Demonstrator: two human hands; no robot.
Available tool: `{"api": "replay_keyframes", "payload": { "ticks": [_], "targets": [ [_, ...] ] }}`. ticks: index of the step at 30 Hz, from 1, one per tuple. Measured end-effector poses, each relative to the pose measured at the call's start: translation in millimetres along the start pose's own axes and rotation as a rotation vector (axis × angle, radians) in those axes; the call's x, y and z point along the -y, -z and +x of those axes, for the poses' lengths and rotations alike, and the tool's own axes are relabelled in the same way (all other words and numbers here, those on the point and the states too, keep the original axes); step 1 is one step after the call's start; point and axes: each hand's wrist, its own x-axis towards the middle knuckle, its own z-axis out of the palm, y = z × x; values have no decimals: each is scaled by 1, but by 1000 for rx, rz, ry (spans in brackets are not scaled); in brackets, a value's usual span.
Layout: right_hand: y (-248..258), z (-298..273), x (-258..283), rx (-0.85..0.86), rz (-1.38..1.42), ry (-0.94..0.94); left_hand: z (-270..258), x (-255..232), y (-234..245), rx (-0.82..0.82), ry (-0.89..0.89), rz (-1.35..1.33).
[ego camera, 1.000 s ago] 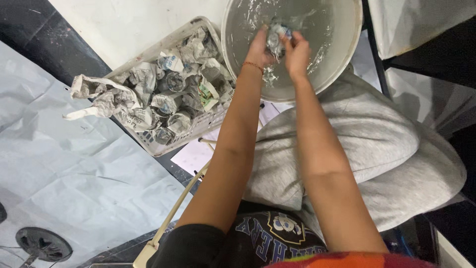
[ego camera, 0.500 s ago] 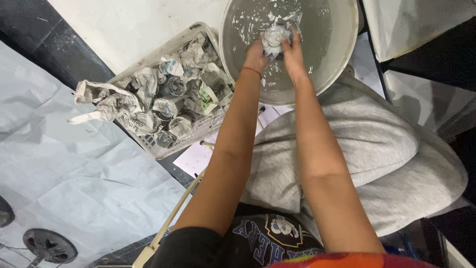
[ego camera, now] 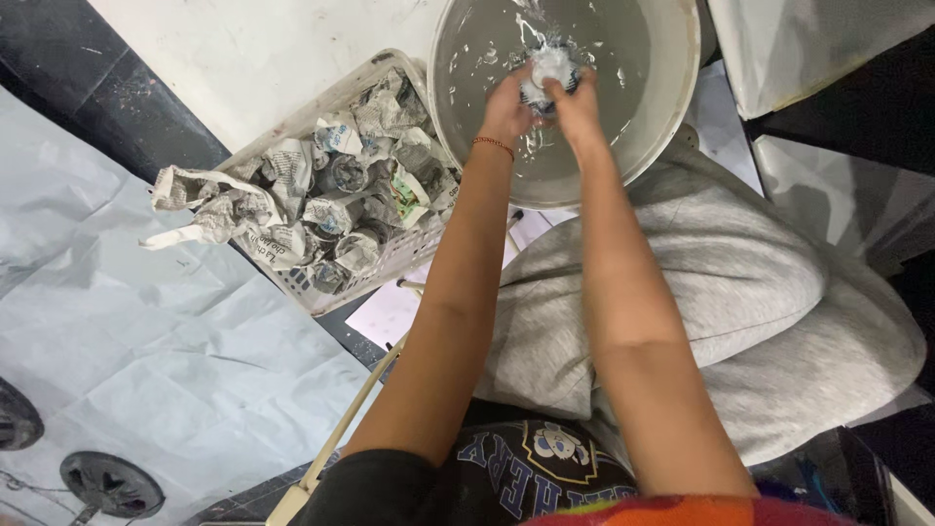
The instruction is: The person unwraps small ceramic bowls from newspaper, rinses them in a bucket of water, and dries them with a maroon cloth. The cleaned bowls are then placed on a nearby shelf.
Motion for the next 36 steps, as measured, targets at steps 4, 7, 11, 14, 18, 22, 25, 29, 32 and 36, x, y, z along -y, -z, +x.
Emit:
{"api": "replay_keyframes", "payload": {
  "ticks": [4,7,11,14,18,22,25,29,32,36],
  "targets": [
    [18,2,-1,-90,-190,-27,-7,0,-10,-140,-75,143],
    [5,-1,-1,-165,-280,71,-8,5,-9,-230,-8,56],
    [13,5,-14,-115,-20,-250,-19,3,-17,-496,-87,163],
    [17,9,-20,-183,3,-189,-27,-1,-23,-436,-103,190],
    [11,5,-13,-265,-264,146,-24,-4,-21,-369,155,296],
    [-13,-31,22,133,-229,269,-18,-10,-25,-156,71,121],
    [-22,-46,38,9,-795,430,-10,-8,-12,-75,44,56],
    [-23,-47,38,-210,-1270,1143,5,-3,-5,73,-8,157],
    [-18,-57,54,50,-1127,900,9,-9,3,-35,42,93],
    [-21,-74,82,54,-900,248,1,-13,-11,55,-50,-127]
  ]
}}
